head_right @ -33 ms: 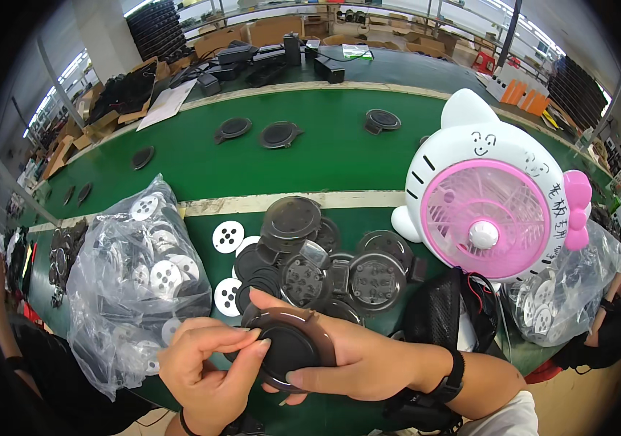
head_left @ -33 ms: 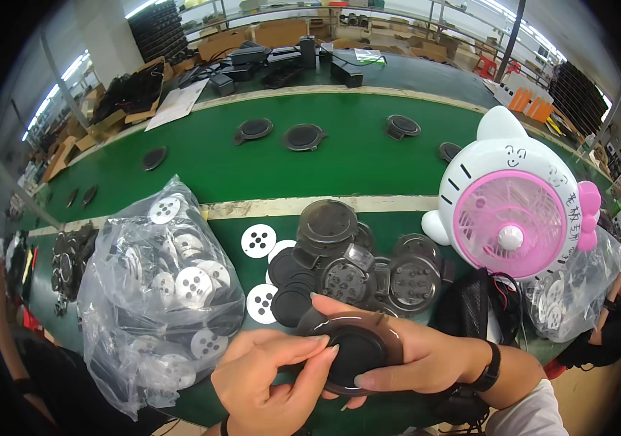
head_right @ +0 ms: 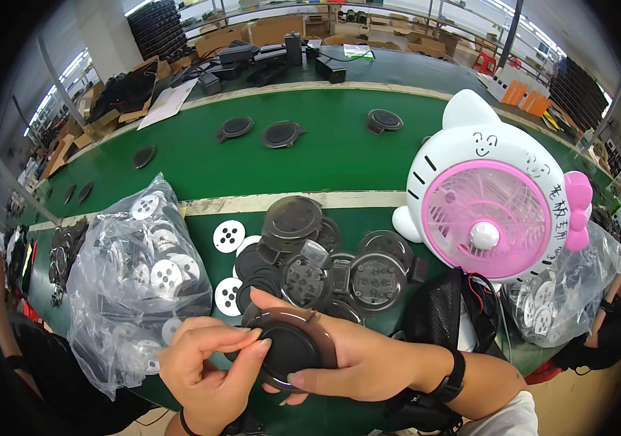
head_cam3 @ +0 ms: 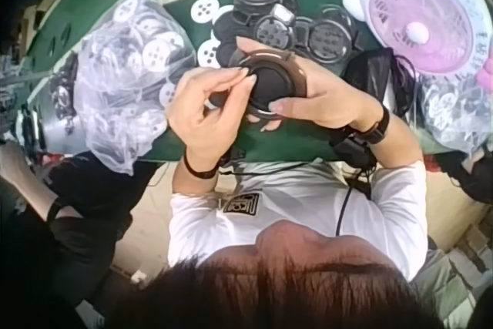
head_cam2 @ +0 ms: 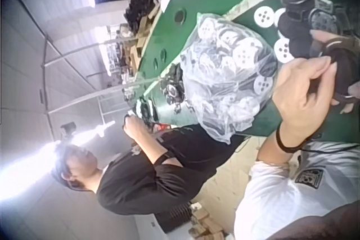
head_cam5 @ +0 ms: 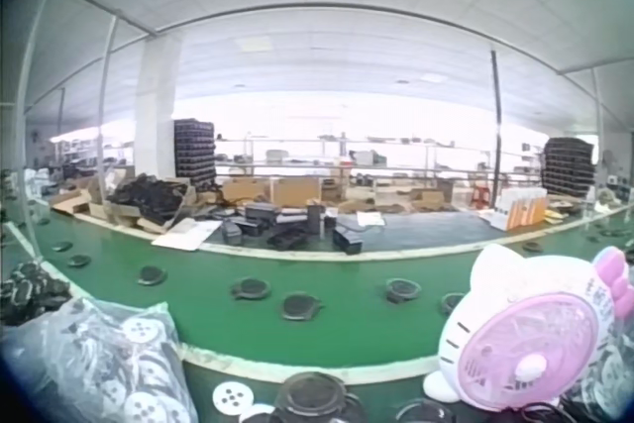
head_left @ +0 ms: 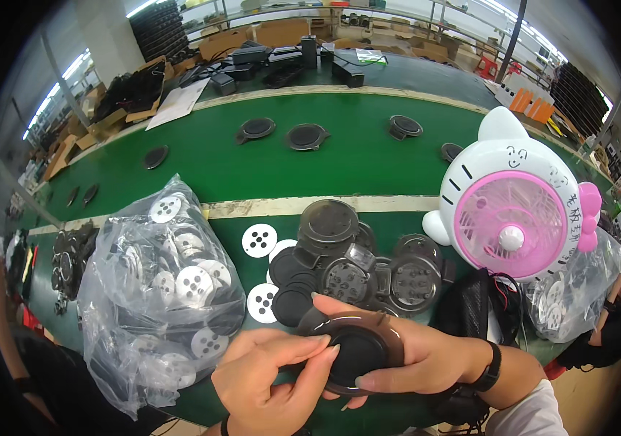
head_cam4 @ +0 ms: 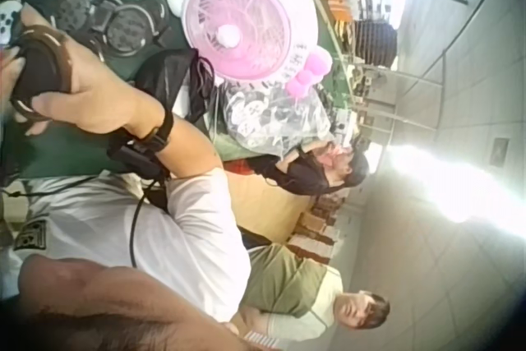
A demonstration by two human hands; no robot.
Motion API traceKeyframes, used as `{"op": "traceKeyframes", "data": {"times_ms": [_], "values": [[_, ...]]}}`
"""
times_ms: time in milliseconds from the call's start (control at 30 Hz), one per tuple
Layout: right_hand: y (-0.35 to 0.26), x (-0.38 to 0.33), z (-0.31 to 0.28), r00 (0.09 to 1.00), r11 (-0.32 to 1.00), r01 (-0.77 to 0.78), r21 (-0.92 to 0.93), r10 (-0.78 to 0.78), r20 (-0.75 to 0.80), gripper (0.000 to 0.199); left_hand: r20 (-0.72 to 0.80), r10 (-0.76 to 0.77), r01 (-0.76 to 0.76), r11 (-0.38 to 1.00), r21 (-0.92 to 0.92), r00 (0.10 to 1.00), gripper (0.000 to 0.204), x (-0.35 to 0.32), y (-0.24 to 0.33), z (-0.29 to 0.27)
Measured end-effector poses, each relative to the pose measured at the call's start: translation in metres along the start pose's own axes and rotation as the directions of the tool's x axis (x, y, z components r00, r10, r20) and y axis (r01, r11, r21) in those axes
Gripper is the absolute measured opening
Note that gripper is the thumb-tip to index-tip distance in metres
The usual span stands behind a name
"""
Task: The person is manually assembling plastic components for an electronic device, likely a small fan or speaker, on a factory production line.
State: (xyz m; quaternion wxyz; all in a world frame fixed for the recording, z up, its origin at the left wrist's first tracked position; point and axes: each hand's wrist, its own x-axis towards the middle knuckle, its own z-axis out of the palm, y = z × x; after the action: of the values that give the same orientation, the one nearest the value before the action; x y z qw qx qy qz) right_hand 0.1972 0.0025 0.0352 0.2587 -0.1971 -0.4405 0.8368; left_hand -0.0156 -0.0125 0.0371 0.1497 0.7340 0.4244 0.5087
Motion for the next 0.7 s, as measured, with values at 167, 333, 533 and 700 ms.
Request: {"op": "traceKeyframes", "data": {"times_ms": [167, 333, 533, 700], "values": [[-0.001, 0.001, 0.000, 1.000, 0.998, -0.001, -0.055, 0.003, 0.030, 0.087, -0.053, -0.062, 0.058, 0.996, -0.062, 0.997, 0.022, 0.001, 0.005, 0.001], [0.001, -0.003, 0.010, 0.999, 0.986, 0.027, -0.167, -0.035, -0.041, 0.078, -0.093, 0.018, -0.018, 1.000, -0.006, 0.996, 0.025, -0.003, 0.007, -0.001], [0.011, -0.006, 0.019, 0.989, 0.995, 0.073, -0.064, -0.080, -0.121, 0.064, -0.131, 0.130, -0.130, 0.991, 0.004, 0.983, 0.059, -0.008, 0.004, -0.001], [0.009, -0.007, 0.019, 0.988, 0.993, 0.093, -0.077, -0.101, -0.120, 0.063, -0.344, -0.111, -0.052, 0.901, -0.431, 0.932, 0.056, -0.005, -0.006, 0.017]]}}
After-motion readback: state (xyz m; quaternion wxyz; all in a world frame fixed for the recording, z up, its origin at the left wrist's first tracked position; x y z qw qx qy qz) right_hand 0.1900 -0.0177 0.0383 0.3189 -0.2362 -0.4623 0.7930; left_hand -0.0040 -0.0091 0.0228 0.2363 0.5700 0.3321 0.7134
